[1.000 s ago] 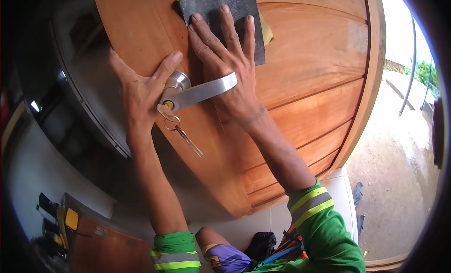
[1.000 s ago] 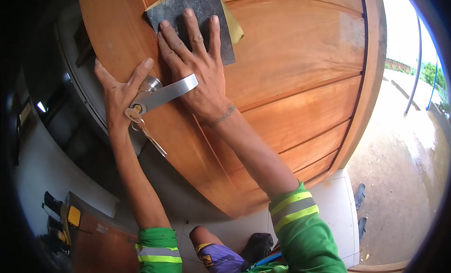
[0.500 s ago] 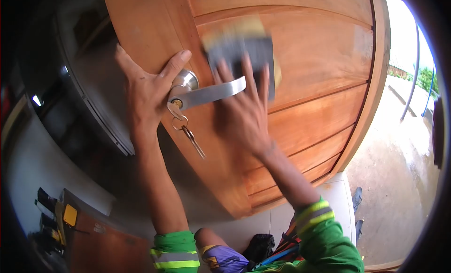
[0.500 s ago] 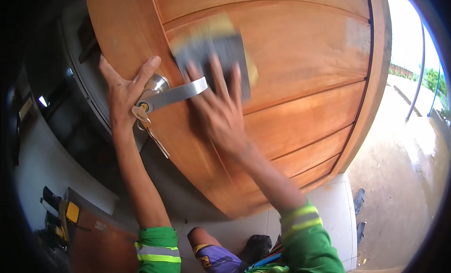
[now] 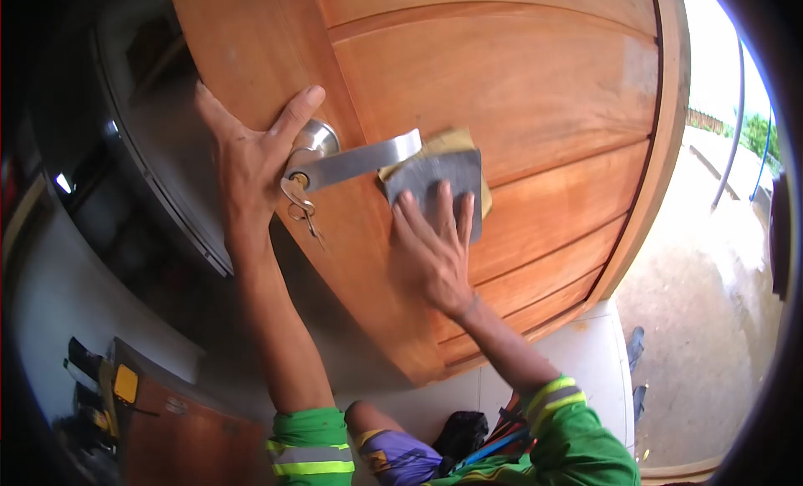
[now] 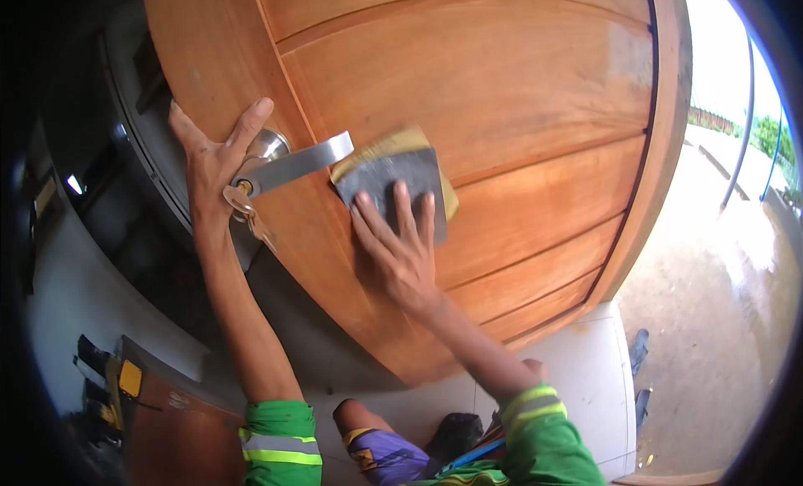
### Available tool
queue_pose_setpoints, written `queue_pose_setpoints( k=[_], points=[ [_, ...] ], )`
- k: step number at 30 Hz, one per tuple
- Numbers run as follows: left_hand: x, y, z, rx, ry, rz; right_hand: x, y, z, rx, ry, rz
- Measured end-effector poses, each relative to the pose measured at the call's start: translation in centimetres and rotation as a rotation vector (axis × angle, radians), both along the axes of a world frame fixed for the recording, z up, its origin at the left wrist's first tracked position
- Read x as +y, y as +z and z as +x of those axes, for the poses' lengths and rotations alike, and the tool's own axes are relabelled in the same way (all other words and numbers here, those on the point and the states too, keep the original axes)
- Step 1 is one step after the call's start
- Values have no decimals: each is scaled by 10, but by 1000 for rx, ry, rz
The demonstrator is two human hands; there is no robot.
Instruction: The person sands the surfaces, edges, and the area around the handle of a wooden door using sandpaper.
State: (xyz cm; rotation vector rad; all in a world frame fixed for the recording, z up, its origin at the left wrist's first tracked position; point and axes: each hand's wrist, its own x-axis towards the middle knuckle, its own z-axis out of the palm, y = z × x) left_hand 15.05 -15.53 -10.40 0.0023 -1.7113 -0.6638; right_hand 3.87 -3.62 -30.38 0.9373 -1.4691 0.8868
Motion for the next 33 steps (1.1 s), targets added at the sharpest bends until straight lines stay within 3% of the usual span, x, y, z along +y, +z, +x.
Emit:
queue_pose_setpoints(
  k=[1, 2, 4, 7, 8, 10, 11, 13, 14, 16, 19, 22, 23, 24, 26, 27, 29, 30, 32, 33],
  points=[
    [-2, -4, -1, 6, -25, -16, 1, 5, 4, 6, 21, -42],
    [-3, -1, -4, 48, -52, -32, 7, 43, 8, -27, 9, 25],
    [-2, -2, -4, 64, -86, -26, 8, 129, 2, 146, 88, -89],
    [-1, -5, 1, 16, -32, -13, 6, 113, 2, 112, 91, -43],
    [-1, -1, 1, 13, 0, -21, 10, 75, 18, -34, 36, 38],
    [4, -3, 5, -18, 15, 20, -3, -29, 3, -17, -14, 17],
    [6, -1, 5, -29, 25, 36, -3, -20, 2, -6, 11, 13],
    [2, -2, 4, -24, -28, 11, 3, 19, 7, -18, 51, -4],
    [0, 0, 2, 3, -55, 4, 13, 69, 17, -38, 30, 55],
    [1, -1, -1, 22, -75, -16, 6, 139, -3, 167, 143, -86],
    [-5, -2, 0, 6, -6, -20, -2, 116, -1, 117, 141, -84],
    [1, 0, 3, -24, 29, -38, 50, 7, -54, 96, 23, 204],
    [2, 2, 4, -31, 35, -43, 81, -9, -80, 80, -136, 147],
    [1, 2, 3, -3, 20, -37, 116, -17, -119, -27, -114, 39],
    [2, -1, -2, 27, -30, -21, 144, 11, -157, -159, -121, -357],
    [4, -3, -3, -8, -14, -11, 110, 23, -152, -164, -85, -614],
    [1, 2, 0, -51, 20, 3, 41, 42, -103, -143, -67, -592],
    [-7, 0, -3, -28, -6, -28, 20, 38, -61, -161, -189, -170],
    [-5, 1, -2, -23, 47, -48, 18, 51, -23, 34, 26, 104],
    [-6, 1, -1, -13, 79, -57, 36, 44, -41, 48, -47, 136]
  ],
)
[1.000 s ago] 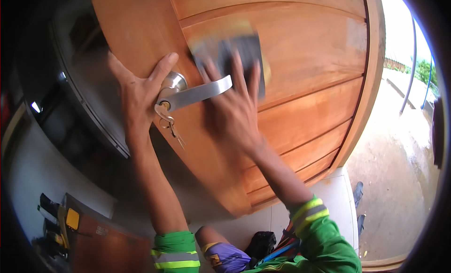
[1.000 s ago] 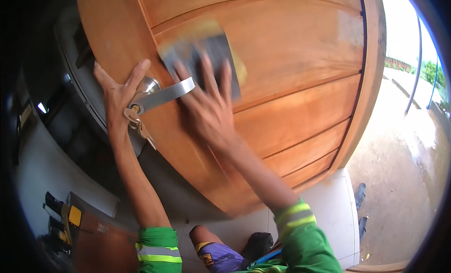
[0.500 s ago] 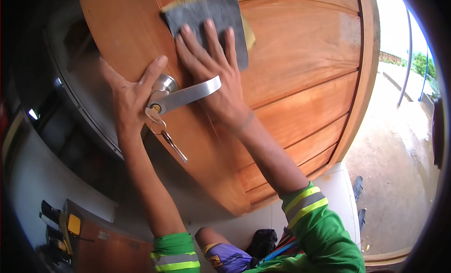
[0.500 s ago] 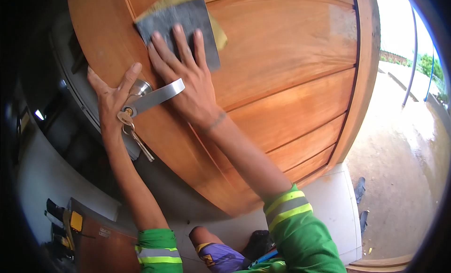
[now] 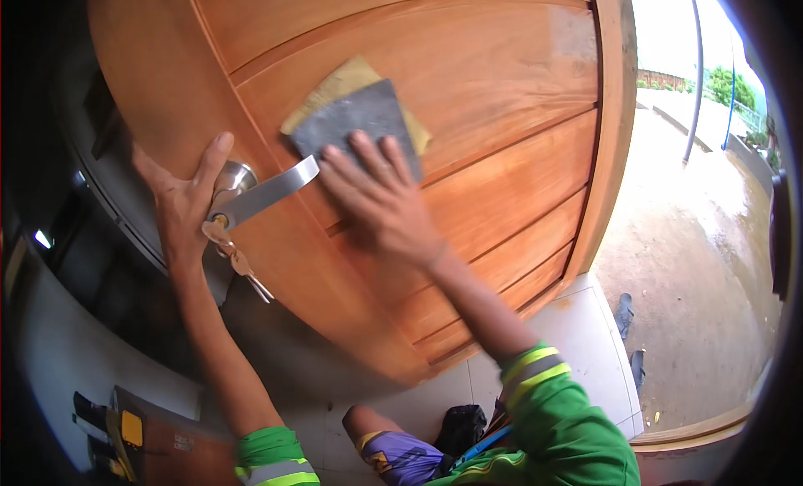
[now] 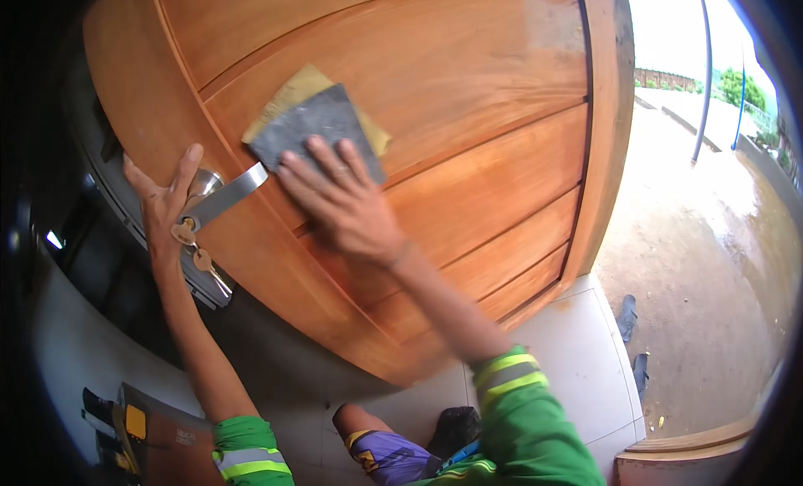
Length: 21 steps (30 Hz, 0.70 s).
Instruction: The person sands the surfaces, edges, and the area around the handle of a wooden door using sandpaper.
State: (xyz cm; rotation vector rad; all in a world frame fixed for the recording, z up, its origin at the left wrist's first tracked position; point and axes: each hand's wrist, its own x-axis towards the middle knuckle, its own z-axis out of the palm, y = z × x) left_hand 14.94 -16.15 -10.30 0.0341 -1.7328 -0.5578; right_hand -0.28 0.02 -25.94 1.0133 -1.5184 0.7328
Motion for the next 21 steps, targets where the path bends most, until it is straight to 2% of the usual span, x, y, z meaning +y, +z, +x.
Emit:
queue_pose_setpoints(
  k=[2, 3, 5, 7, 10, 13, 14, 15, 19, 21],
  points=[
    [-1, -2, -4, 19, -43, 1, 77, -31, -84, 34, -153, 47],
    [3, -3, -5, 34, -66, 17, 116, -44, -137, -19, -64, -244],
    [4, -5, -6, 41, -58, 22, 130, -47, -192, -93, -45, -669],
    [1, -5, -3, 33, -2, 0, 116, -47, -209, -180, -92, -792],
    [-3, -4, -1, 10, -18, -17, 13, -14, -61, 127, -245, -259],
    [-14, -5, -4, 26, 59, -105, 31, 2, -14, 79, 127, 264],
    [-16, -4, -6, 49, 70, -122, 69, -4, -53, 46, -35, 234],
    [-14, -3, -7, 56, 51, -98, 102, -21, -126, 67, -320, 69],
    [-7, -6, -8, 46, -15, -16, 95, 24, -209, 241, -492, -527],
    [-9, -4, -13, 70, -38, -17, 28, 39, -100, 63, -310, -278]
  ],
)
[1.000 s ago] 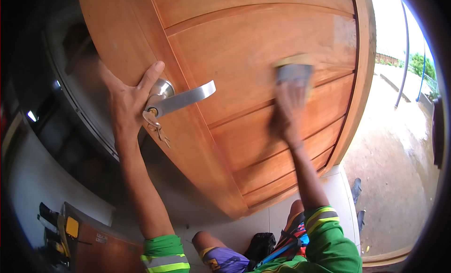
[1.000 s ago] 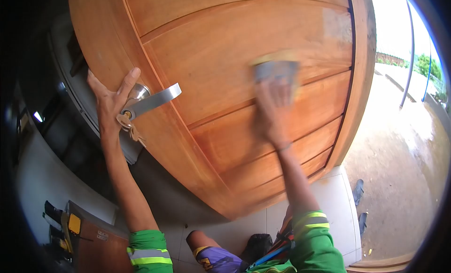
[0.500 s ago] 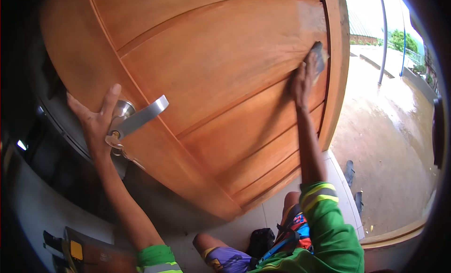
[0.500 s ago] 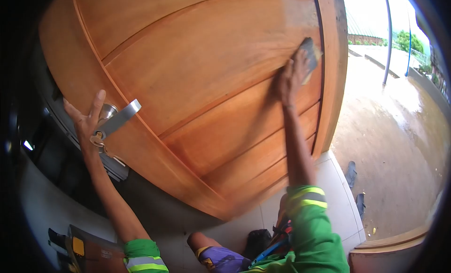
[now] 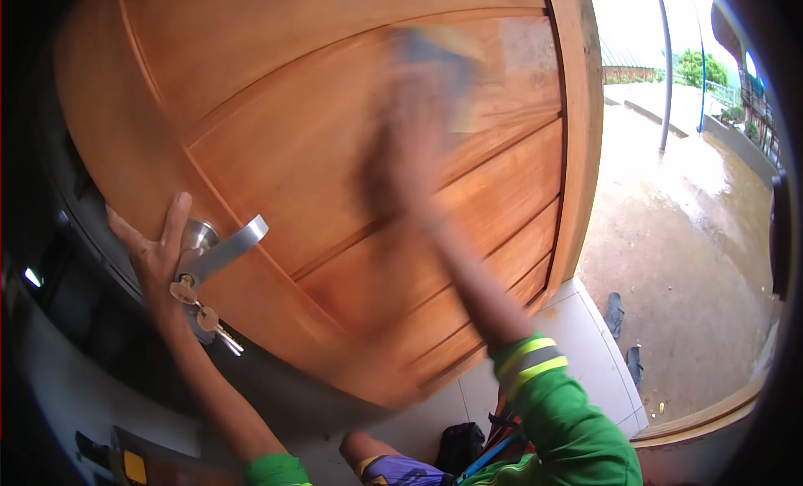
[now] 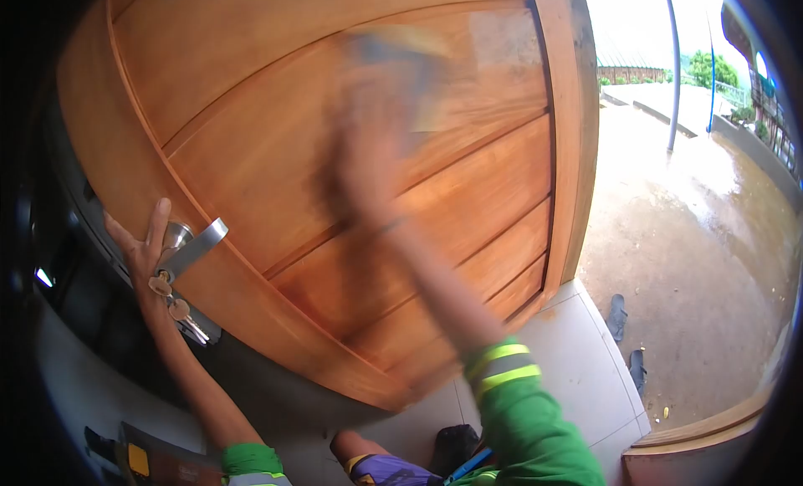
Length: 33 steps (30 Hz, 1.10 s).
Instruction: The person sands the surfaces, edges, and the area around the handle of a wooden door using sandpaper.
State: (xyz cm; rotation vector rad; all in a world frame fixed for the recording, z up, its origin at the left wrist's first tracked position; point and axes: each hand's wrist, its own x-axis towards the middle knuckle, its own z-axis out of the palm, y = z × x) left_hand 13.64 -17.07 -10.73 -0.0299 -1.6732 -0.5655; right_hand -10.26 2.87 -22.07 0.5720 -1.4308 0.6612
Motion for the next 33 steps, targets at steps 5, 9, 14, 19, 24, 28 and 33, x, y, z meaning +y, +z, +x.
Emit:
queue_pose_setpoints(
  k=[5, 9, 14, 19, 24, 28, 33],
  points=[
    [0, -14, -1, -10, 64, -22, 7, 17, 55, 97, 401, 380],
    [-7, -5, 1, -10, 48, -25, 163, 27, -133, 141, 32, -213],
    [-21, -5, 1, -27, 13, 50, -14, 45, 47, -82, 217, -59],
    [-27, -3, 1, -17, 162, -74, 30, -12, 38, 57, 267, 370],
    [-88, -11, 0, -96, 130, -156, 188, -20, -126, -194, 174, -405],
    [-71, -8, 5, -83, 145, -184, 75, -36, -3, -92, 242, -149],
    [-90, 2, 8, -77, 307, -264, 112, -98, -25, -154, 223, -169]
  ],
)
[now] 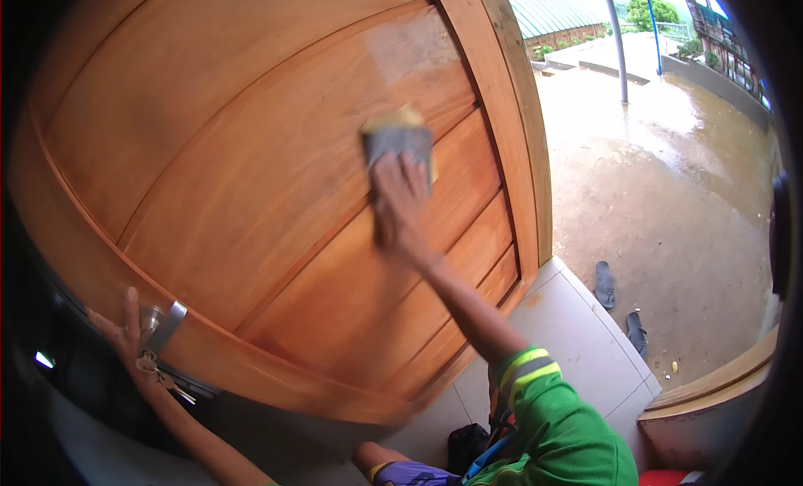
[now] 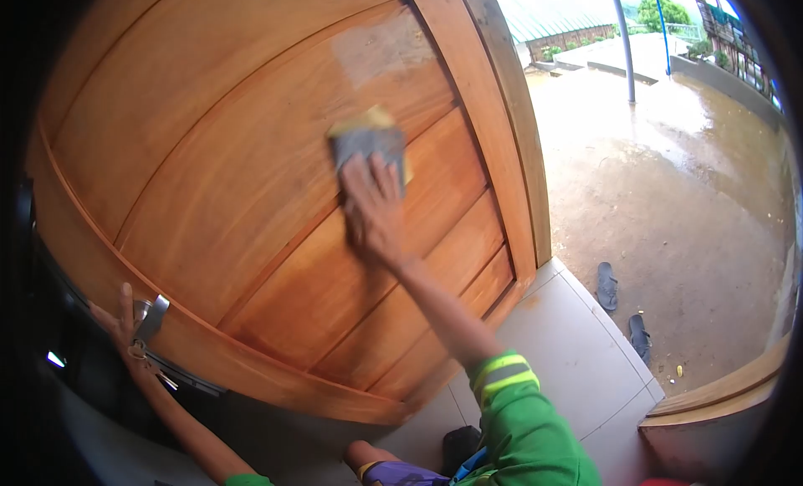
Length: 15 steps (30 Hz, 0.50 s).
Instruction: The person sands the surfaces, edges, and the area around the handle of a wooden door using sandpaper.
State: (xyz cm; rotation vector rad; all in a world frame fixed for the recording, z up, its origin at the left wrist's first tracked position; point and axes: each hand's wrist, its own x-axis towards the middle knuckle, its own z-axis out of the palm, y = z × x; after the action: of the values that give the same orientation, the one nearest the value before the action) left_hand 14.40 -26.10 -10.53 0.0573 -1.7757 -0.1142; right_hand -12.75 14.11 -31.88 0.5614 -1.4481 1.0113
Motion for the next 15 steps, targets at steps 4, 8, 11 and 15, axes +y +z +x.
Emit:
queue_pose_setpoints(
  k=[4, 8, 11, 15],
  points=[
    [25, 4, 6, -6, -25, 60, 41, 156, -55, 143, -43, -248],
    [32, -4, 3, 11, -243, 220, 47, 179, -40, 257, -29, 24],
    [37, -3, 7, -28, -185, 254, 46, 31, -44, 101, -42, -9],
    [27, 0, 10, -41, -162, 185, 44, 52, -50, -36, -69, -301]
  ],
)
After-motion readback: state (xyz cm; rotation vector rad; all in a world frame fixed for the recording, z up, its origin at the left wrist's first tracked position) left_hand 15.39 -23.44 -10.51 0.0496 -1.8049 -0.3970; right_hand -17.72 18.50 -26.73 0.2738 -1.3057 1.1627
